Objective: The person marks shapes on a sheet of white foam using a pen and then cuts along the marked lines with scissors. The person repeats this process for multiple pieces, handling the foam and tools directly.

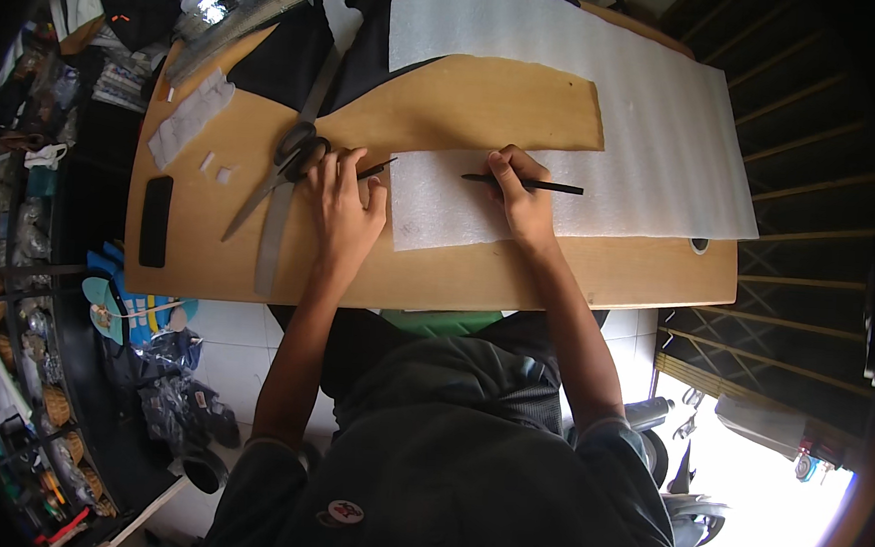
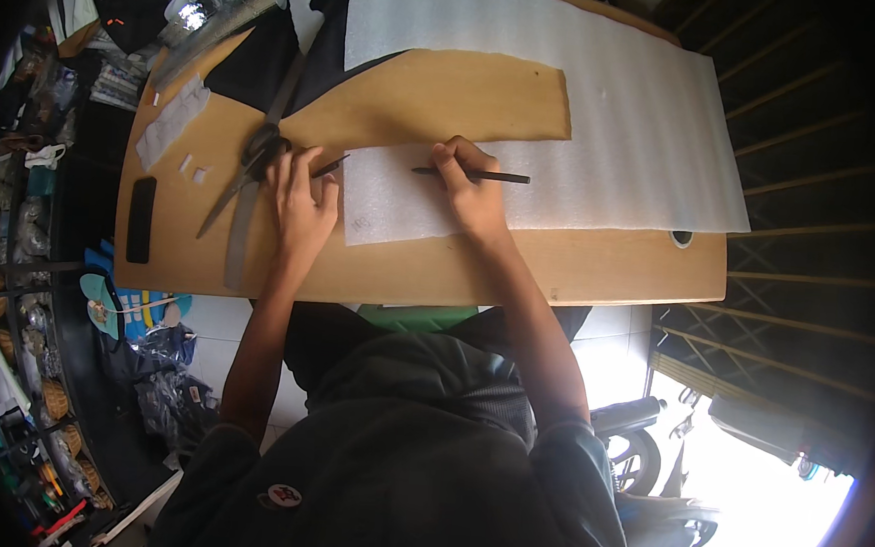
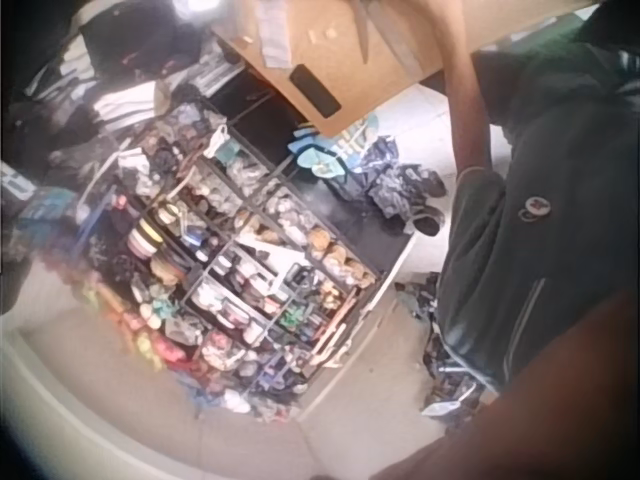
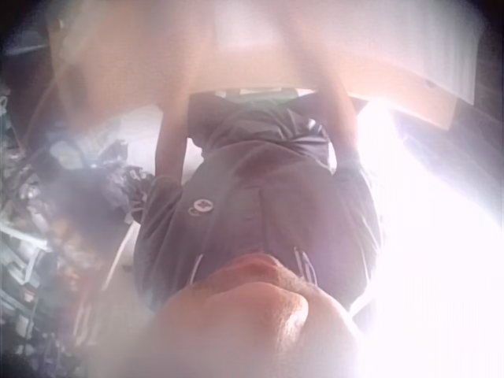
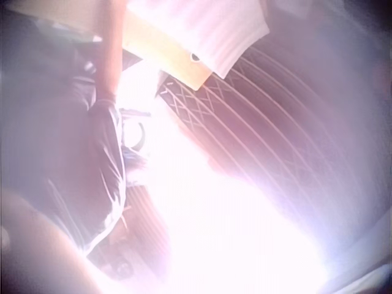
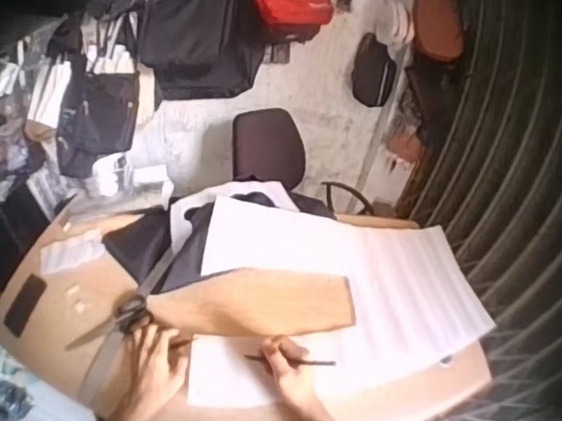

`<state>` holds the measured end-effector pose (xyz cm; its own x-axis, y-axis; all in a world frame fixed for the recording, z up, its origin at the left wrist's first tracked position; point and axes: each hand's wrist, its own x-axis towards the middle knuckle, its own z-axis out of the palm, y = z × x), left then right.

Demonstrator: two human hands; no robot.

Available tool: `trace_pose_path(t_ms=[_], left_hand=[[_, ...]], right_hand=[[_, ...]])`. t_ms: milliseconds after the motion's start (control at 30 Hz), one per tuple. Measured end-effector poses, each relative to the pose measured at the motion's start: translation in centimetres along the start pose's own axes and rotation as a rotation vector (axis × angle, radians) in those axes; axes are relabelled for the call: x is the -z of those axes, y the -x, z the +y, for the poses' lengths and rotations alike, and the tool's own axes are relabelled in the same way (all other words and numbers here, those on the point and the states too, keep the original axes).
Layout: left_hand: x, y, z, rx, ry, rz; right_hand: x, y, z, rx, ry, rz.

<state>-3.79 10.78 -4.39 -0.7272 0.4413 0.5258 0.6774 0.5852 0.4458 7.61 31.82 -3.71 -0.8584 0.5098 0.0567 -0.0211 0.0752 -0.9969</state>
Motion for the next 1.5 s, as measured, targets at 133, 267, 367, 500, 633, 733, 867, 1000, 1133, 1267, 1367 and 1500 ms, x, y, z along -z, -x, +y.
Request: trace_pose_path(t_ms=[133,267,367,500,633,733,867,1000,1133,1267,1367,1500], left_hand=[[0.8,-0.7,2.2,-0.366,0.209,-0.303],[-0.4,-0.1,2.2,-0.362,0.046,-0.475],[0.0,0.4,2.4,-0.353,0.017,-0.469],[0.0,0.4,2.5,-0.327,0.034,-0.488],[0.1,0.5,2.5,-0.318,0.0,-0.5],[0.1,0.5,1.9,-0.341,-0.046,-0.52],[0.4,0.3,1.5,-0.344,-0.039,-0.545],[0.3,0.4,1.4,-0.355,-0.056,-0.516],[0.3,0.4,1.2,-0.353,-0.057,-0.532],[0.5,0.3,1.4,-0.346,-0.053,-0.563],[0.5,0.3,1.4,-0.342,-0.056,-0.564],[0.3,0.5,1.3,-0.343,-0.059,-0.553]], right_hand=[[-0.6,-0.1,-0.5,0.027,0.08,0.04],[0.0,-0.3,-0.8,0.052,0.113,0.079],[0.5,-0.5,-0.4,0.052,0.15,0.076],[-1.2,-0.5,-0.8,0.137,0.137,0.143],[-1.0,-0.4,-0.3,0.137,0.147,0.144],[-0.4,-0.4,-0.5,0.122,0.226,0.12],[-0.5,-0.2,-1.0,0.146,0.273,0.091],[-0.7,-0.3,-0.6,0.196,0.3,0.069],[-0.9,-0.4,-0.8,0.192,0.331,0.049],[-1.1,-0.4,-0.8,0.196,0.331,0.052],[-0.7,-0.4,-0.6,0.195,0.407,0.046],[-0.9,-0.2,-1.1,0.172,0.345,0.082]])
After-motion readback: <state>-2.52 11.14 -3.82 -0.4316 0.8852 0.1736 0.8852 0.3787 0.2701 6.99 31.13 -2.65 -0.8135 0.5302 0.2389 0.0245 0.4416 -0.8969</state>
